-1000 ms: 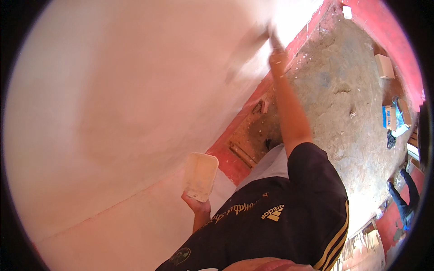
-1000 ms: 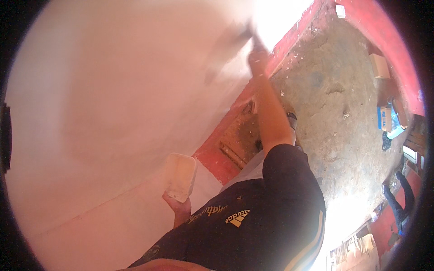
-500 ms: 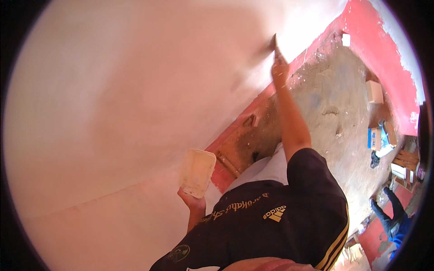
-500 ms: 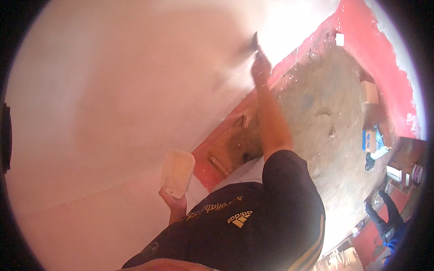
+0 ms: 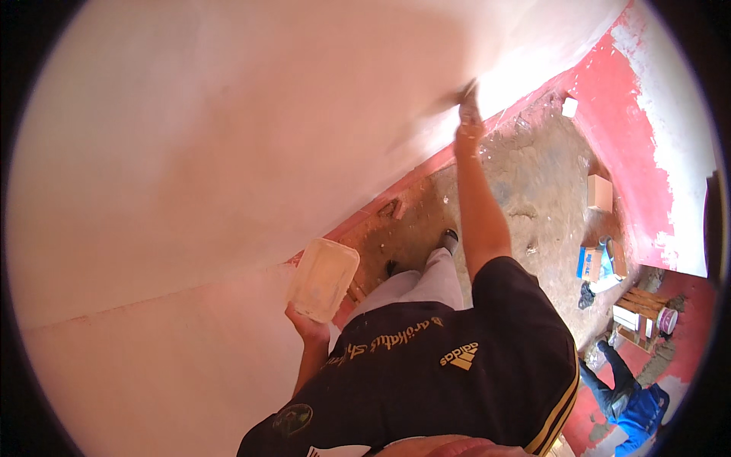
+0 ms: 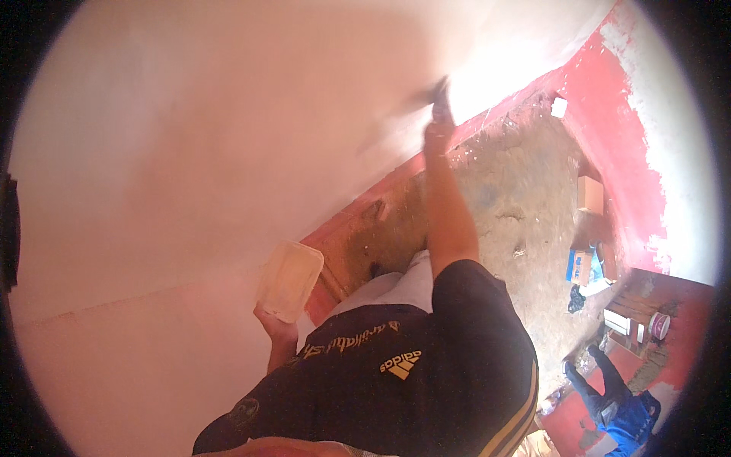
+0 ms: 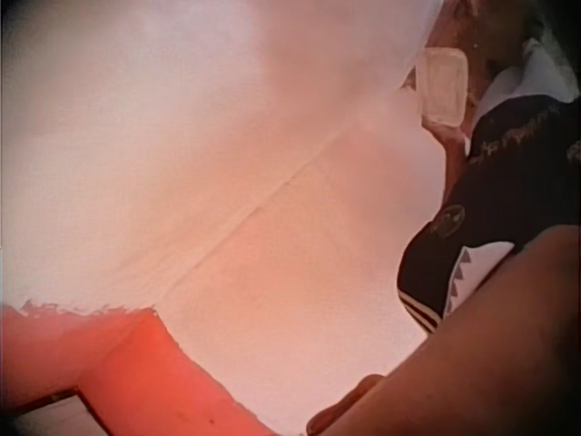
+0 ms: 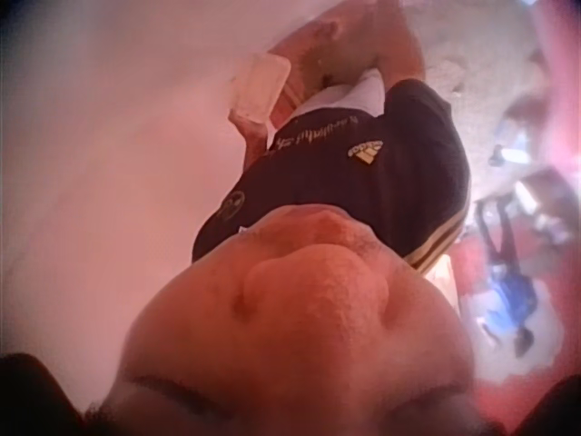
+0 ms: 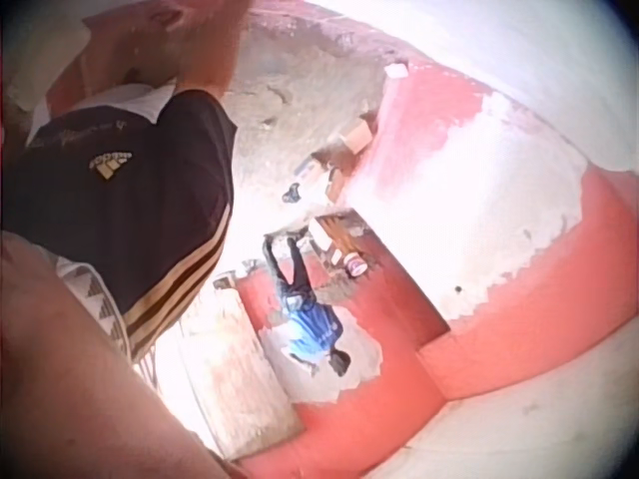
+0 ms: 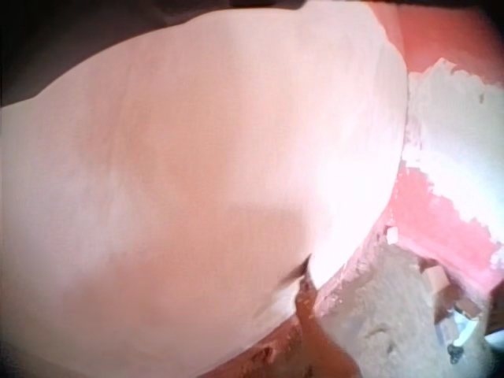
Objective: The person applies plaster to a wall using a spatula, repeatedly picking up material from a container and smoothing it over the surface.
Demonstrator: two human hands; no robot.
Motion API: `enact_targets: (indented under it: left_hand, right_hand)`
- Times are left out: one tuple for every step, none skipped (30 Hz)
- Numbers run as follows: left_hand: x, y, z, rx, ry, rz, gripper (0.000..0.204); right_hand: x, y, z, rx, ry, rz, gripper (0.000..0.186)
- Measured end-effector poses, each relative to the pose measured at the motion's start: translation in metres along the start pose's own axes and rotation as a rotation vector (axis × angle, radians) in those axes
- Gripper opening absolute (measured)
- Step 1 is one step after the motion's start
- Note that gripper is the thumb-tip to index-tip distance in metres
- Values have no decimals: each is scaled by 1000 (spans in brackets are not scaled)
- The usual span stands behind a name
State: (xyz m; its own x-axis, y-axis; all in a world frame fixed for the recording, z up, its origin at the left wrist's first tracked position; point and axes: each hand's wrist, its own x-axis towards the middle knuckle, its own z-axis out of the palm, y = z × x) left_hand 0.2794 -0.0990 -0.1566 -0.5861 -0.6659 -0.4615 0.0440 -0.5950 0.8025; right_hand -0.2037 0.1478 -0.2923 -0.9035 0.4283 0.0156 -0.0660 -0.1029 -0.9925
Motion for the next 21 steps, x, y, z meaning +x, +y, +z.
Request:
enact_targets:
  left_hand:
    - [7,-1,3,1,8,-31,60]
    - [11,0,10,8,-18,-51,60]
    - [13,-1,14,-23,-73,-46,61]
    - [3,-8,-1,-69,-26,8,61]
    - [-4,-9,-5,-91,27,29,61]
    - [-4,-5,7,-63,-60,77,61]
    - [-1,-7,20,-39,-141,126,61]
    - [-1,-9,25,-14,-172,177,61]
    - [1,-9,32,23,-215,211,60]
    - [1,-8,41,89,-234,263,58]
    - [6,-8,55,163,-283,298,57]
    - [15,-10,59,85,-273,195,55]
    - [21,-13,63,-9,-250,111,54]
    - [24,-21,54,-32,-191,132,54]
    - [30,-33,53,-51,-165,80,55]
    - [35,-42,58,-70,-149,32,55]
    - [32,-45,69,-84,-138,32,55]
    - [28,-49,82,-74,-209,59,55]
    - [24,-51,101,-77,-242,78,56]
    - [20,-52,118,-77,-269,99,56]
    - [17,-54,137,-54,-259,98,57]
  right_hand:
    - [-10,25,10,44,8,25,25]
    - [-32,65,19,242,4,112,24]
    - [-65,102,23,414,-5,246,24]
    - [-149,74,39,-98,-327,278,30]
    - [-222,14,36,-590,-618,145,36]
    - [-248,14,3,-575,-785,-7,33]
    - [-255,18,-23,-557,-958,-161,33]
    - [-258,-23,-36,-473,-925,-253,33]
    - [-249,-39,-54,-437,-914,-282,34]
    - [-242,-54,-72,-399,-906,-309,35]
    - [-209,-24,-99,-291,-786,-226,29]
    - [-201,-34,-110,-168,-717,-48,25]
    - [-193,-44,-114,-31,-650,118,21]
    - [-187,-98,-101,107,-633,392,17]
    - [-175,-122,-100,91,-656,392,17]
    - [-158,-139,-98,226,-693,377,18]
    - [-145,-152,-98,359,-723,369,19]
    - [-137,-165,-98,348,-738,370,19]
    - [-127,-179,-98,404,-770,358,19]
    - [-119,-191,-97,464,-802,354,19]
    - [-112,-204,-96,460,-821,359,19]
